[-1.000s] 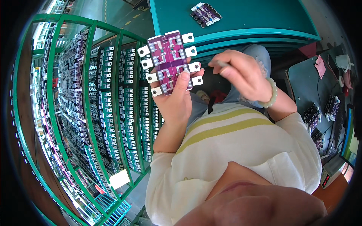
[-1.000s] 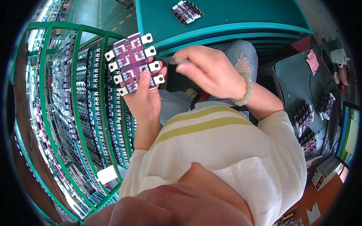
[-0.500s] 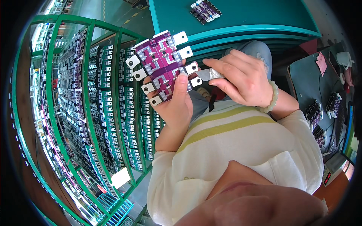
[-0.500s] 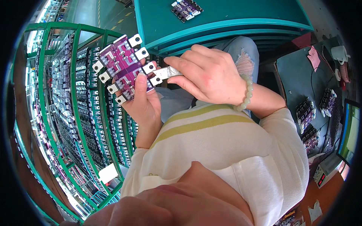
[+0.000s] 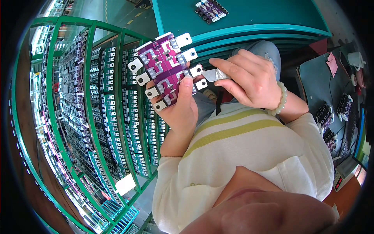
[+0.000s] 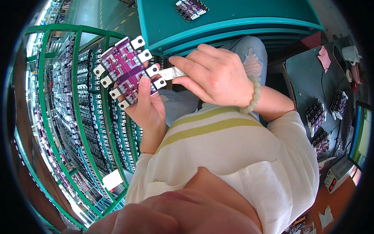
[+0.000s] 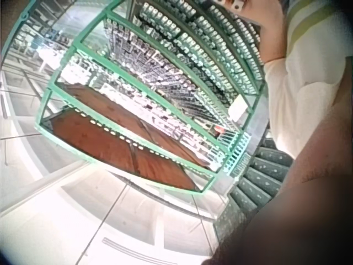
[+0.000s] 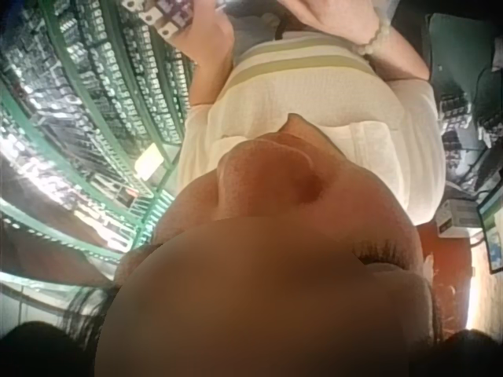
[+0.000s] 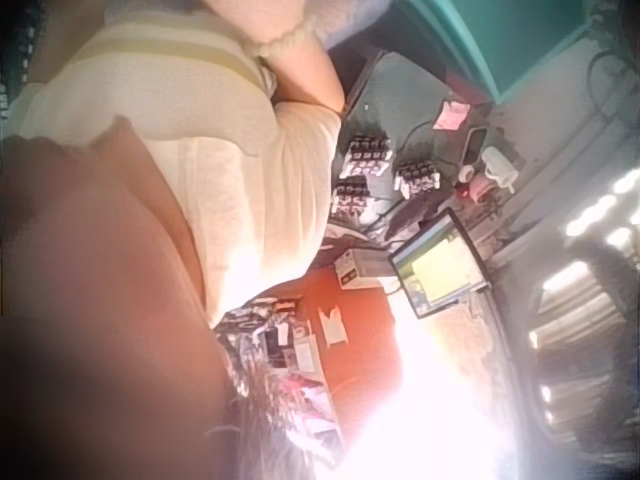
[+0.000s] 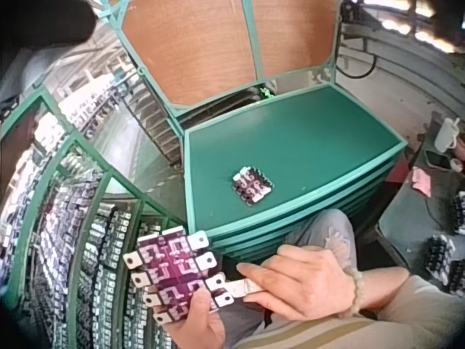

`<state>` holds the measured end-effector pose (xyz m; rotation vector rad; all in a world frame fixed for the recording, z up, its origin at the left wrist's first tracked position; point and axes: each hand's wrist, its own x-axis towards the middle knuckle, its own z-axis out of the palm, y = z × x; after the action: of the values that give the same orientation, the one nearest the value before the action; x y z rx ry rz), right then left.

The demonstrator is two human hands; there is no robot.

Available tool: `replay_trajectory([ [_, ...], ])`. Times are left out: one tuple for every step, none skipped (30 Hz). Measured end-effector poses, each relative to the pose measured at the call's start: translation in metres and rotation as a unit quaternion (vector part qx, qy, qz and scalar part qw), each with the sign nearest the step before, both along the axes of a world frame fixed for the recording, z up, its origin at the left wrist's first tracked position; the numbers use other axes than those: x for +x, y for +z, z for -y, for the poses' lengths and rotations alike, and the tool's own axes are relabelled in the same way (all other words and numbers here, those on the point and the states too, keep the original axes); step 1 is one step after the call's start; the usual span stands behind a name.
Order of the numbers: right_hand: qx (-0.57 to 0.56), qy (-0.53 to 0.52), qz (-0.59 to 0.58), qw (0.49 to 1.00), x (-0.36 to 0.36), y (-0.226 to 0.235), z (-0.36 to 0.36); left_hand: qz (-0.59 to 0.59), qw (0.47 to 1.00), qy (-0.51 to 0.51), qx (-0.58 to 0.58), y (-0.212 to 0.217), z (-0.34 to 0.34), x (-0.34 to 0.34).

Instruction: The person picks up purple circuit boards from a green rack and uses a small metal tool to scrape the surface of each board. They handle the boards one by one, scraping different areas before placing them back into the rack.

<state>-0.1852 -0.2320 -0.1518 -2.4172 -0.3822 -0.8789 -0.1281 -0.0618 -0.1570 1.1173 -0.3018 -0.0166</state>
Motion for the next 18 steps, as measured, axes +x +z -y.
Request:
replay_trajectory([
  [-0.002, 0.002, -0.001, 1.000, -0.0004, 0.0013, 0.0001, -0.001, 1.000, 0.003, 0.001, -0.0001, 0.0002, 0.0000],
  [-0.003, 0.003, -0.001, 1.000, -0.0006, 0.0021, 0.0002, 0.000, 1.000, 0.000, -0.001, 0.0003, 0.0001, 0.0002],
  [-0.002, 0.001, 0.000, 1.000, -0.0005, 0.0013, 0.0005, 0.000, 1.000, -0.003, -0.003, 0.0006, -0.0001, 0.0003],
  [-0.001, 0.000, 0.001, 1.000, 0.0000, -0.0001, 0.0010, 0.001, 1.000, -0.007, -0.004, 0.0010, -0.0001, 0.0003],
  [0.001, -0.002, 0.002, 1.000, 0.0002, -0.0010, 0.0014, 0.002, 1.000, -0.005, -0.006, 0.0012, 0.0002, 0.0000],
  [-0.002, 0.001, 0.001, 1.000, -0.0002, -0.0007, 0.0015, 0.003, 1.000, -0.003, -0.007, 0.0014, 0.0006, 0.0000],
  [-0.005, 0.004, 0.000, 1.000, -0.0008, 0.0000, 0.0016, 0.004, 1.000, -0.001, -0.008, 0.0016, 0.0008, 0.0000],
  [-0.007, 0.007, -0.001, 1.000, -0.0012, 0.0003, 0.0017, 0.000, 1.000, -0.001, -0.006, 0.0019, 0.0007, -0.0001],
  [-0.006, 0.005, -0.002, 1.000, -0.0012, -0.0001, 0.0017, -0.004, 1.000, -0.002, -0.003, 0.0023, 0.0001, -0.0005],
  [-0.005, 0.002, -0.003, 1.000, -0.0010, -0.0007, 0.0018, -0.008, 1.000, -0.002, 0.000, 0.0025, -0.0002, -0.0008],
  [-0.004, 0.000, -0.003, 1.000, -0.0009, -0.0010, 0.0018, -0.007, 1.000, -0.001, -0.004, 0.0022, -0.0002, -0.0010],
  [-0.006, 0.003, -0.003, 1.000, -0.0010, -0.0006, 0.0018, -0.005, 1.000, 0.000, -0.008, 0.0016, 0.0001, -0.0008],
  [-0.007, 0.007, -0.002, 1.000, -0.0013, 0.0002, 0.0018, -0.003, 1.000, 0.001, -0.012, 0.0014, 0.0002, -0.0007],
  [-0.009, 0.010, -0.002, 1.000, -0.0014, 0.0007, 0.0017, -0.004, 1.000, 0.001, -0.010, 0.0017, 0.0002, -0.0007],
  [-0.008, 0.009, -0.001, 1.000, -0.0014, 0.0006, 0.0017, -0.005, 1.000, 0.001, -0.009, 0.0019, -0.0001, -0.0009],
  [-0.006, 0.008, -0.001, 1.000, -0.0013, 0.0004, 0.0016, -0.007, 1.000, 0.001, -0.008, 0.0021, -0.0003, -0.0010],
  [-0.005, 0.007, -0.001, 1.000, -0.0012, 0.0003, 0.0015, -0.007, 1.000, 0.000, -0.007, 0.0020, -0.0007, -0.0009],
  [-0.005, 0.009, 0.001, 1.000, -0.0009, 0.0003, 0.0017, -0.008, 1.000, -0.002, -0.006, 0.0019, -0.0010, -0.0006],
])
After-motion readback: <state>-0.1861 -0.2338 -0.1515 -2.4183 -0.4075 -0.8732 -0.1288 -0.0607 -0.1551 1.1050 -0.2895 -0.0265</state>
